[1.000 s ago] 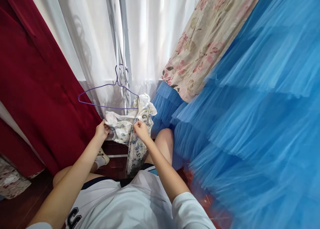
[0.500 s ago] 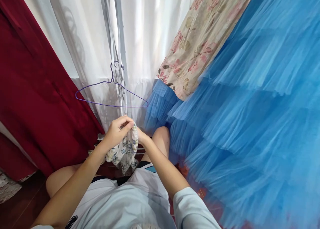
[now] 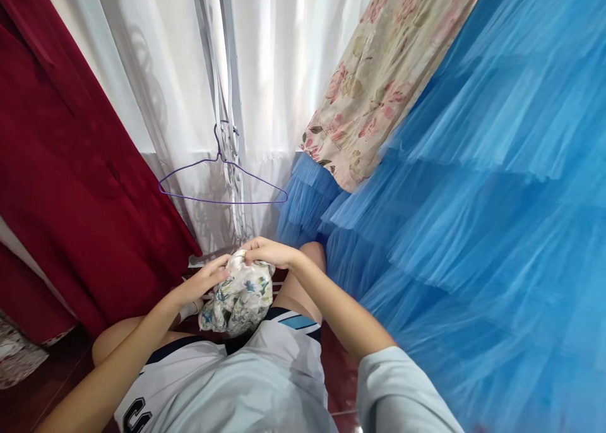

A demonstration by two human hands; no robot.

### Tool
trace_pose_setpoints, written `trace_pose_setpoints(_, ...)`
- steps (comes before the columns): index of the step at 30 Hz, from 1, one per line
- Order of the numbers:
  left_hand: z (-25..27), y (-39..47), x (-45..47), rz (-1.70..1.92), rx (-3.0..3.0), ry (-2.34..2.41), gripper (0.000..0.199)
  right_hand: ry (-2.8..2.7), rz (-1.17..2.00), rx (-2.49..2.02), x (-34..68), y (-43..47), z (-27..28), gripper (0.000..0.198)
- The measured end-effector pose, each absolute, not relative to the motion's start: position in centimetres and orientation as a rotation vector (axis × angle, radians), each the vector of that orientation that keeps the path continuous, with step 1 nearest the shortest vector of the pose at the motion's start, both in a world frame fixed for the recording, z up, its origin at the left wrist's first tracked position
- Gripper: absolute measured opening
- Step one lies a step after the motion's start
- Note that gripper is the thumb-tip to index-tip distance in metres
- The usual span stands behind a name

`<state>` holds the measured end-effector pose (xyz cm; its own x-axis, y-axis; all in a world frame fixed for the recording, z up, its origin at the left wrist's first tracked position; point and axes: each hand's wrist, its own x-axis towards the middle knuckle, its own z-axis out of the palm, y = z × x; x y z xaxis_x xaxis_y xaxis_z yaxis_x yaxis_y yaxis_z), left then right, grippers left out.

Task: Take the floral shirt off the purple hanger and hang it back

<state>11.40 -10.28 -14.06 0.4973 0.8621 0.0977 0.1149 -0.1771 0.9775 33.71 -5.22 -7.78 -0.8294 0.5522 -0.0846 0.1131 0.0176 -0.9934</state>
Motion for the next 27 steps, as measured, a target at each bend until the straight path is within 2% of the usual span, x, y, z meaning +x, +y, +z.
trace_pose_setpoints(7,-15.7,-11.7,10.1,0.896,1.929,1.226,0.012,-2.112,1.249,-0.907,38.6,-1.4,-5.3,0.015)
trace_pose_setpoints(10,-14.5,-11.1,9.9,0.978,2.009,1.349,0.014,-1.976,0.995,-0.924,40.4,1.3,-3.1,0.013)
trace_pose_setpoints(14,-11.7,-10.5,10.6,1.191,1.955,1.299,0.024,-1.794,0.812,-0.897,41.7,5.3,-0.4,0.012)
trace_pose_setpoints(17,-10.0,-10.4,11.7,1.283,1.912,1.227,0.027,-1.724,0.831,-0.853,41.1,7.8,1.0,0.009)
trace_pose_setpoints(19,-9.3,-10.5,12.5,1.321,1.889,1.186,0.027,-1.678,0.951,-0.816,39.9,8.9,1.5,0.006)
trace_pose_setpoints(23,-8.8,-10.7,12.6,1.395,1.774,1.131,0.025,-1.666,1.287,-0.773,36.8,9.9,1.5,0.017)
trace_pose_setpoints(27,-8.4,-10.8,10.4,1.420,1.674,1.154,0.027,-1.671,1.427,-0.726,35.4,10.1,0.9,0.015)
